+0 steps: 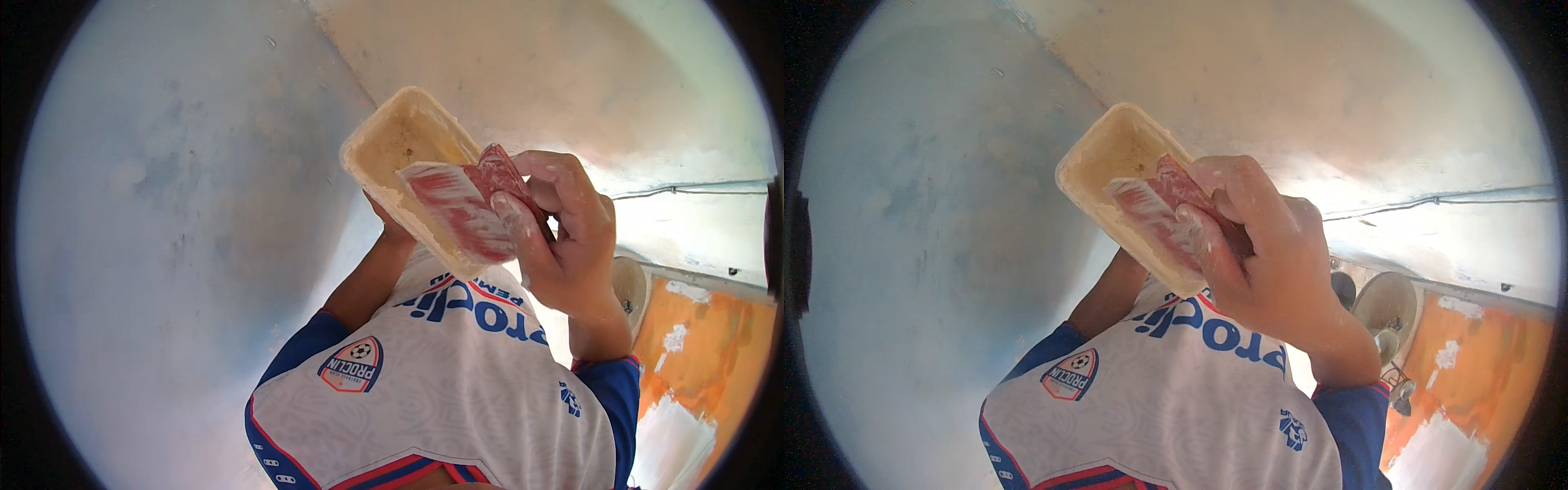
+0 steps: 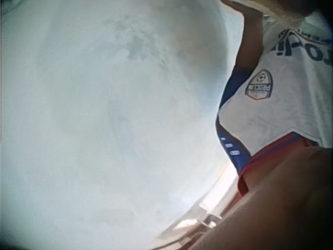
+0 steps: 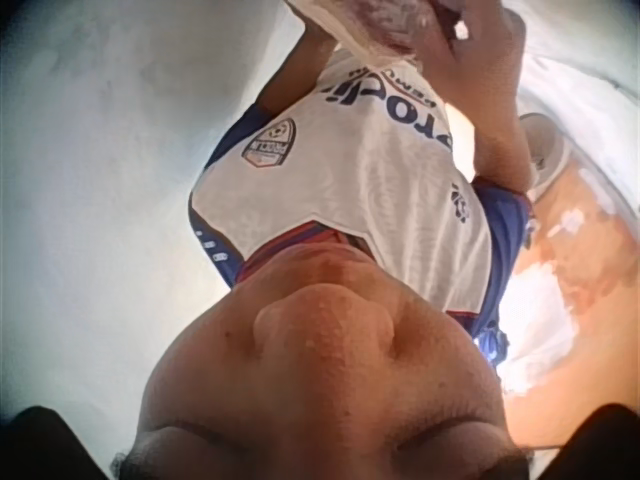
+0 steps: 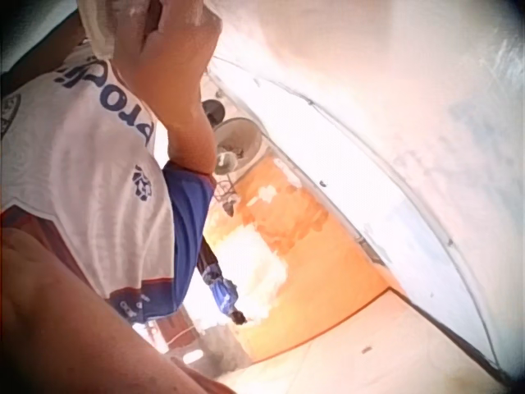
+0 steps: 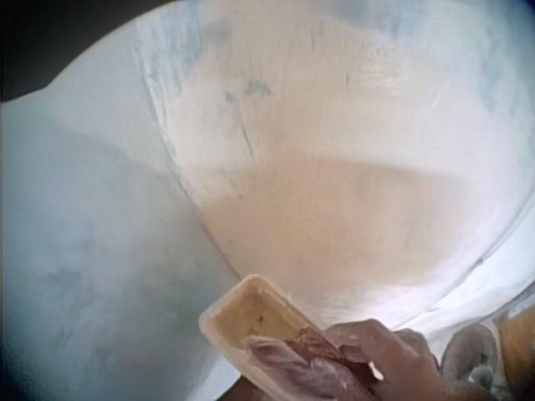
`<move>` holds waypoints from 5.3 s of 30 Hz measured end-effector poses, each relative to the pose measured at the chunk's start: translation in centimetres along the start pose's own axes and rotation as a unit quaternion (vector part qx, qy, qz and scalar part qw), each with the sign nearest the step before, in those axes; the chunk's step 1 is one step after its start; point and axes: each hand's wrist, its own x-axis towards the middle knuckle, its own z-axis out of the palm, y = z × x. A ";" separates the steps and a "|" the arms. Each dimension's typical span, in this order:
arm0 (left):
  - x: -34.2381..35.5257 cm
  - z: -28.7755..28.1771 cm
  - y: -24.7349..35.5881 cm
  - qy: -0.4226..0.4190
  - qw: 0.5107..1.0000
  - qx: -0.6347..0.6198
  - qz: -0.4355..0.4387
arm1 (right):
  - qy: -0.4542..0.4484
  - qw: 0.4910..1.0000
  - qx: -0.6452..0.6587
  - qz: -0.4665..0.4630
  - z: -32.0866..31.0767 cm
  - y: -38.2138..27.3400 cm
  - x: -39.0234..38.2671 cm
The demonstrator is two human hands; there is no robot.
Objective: The person applies plaster to an interior wall using a red spreader while holding a plastic container.
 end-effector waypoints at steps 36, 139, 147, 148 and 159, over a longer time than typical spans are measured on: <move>-1.8 6.0 -4.4 0.016 0.992 -0.074 -0.105 | -0.097 0.992 0.032 -0.076 -3.1 2.6 -1.0; 1.1 3.4 -3.7 0.040 0.995 -0.046 -0.082 | -0.063 0.995 0.055 0.047 -4.2 6.6 3.1; 2.0 4.3 -4.2 0.031 0.992 -0.044 -0.118 | -0.102 0.989 -0.006 0.103 -1.8 5.2 2.8; 2.0 4.4 -4.1 0.030 0.992 -0.040 -0.120 | -0.106 0.990 -0.003 0.093 -1.9 5.0 2.9; 1.2 4.7 -5.0 0.042 0.991 -0.022 -0.129 | -0.116 0.985 -0.012 0.128 -0.8 7.2 2.4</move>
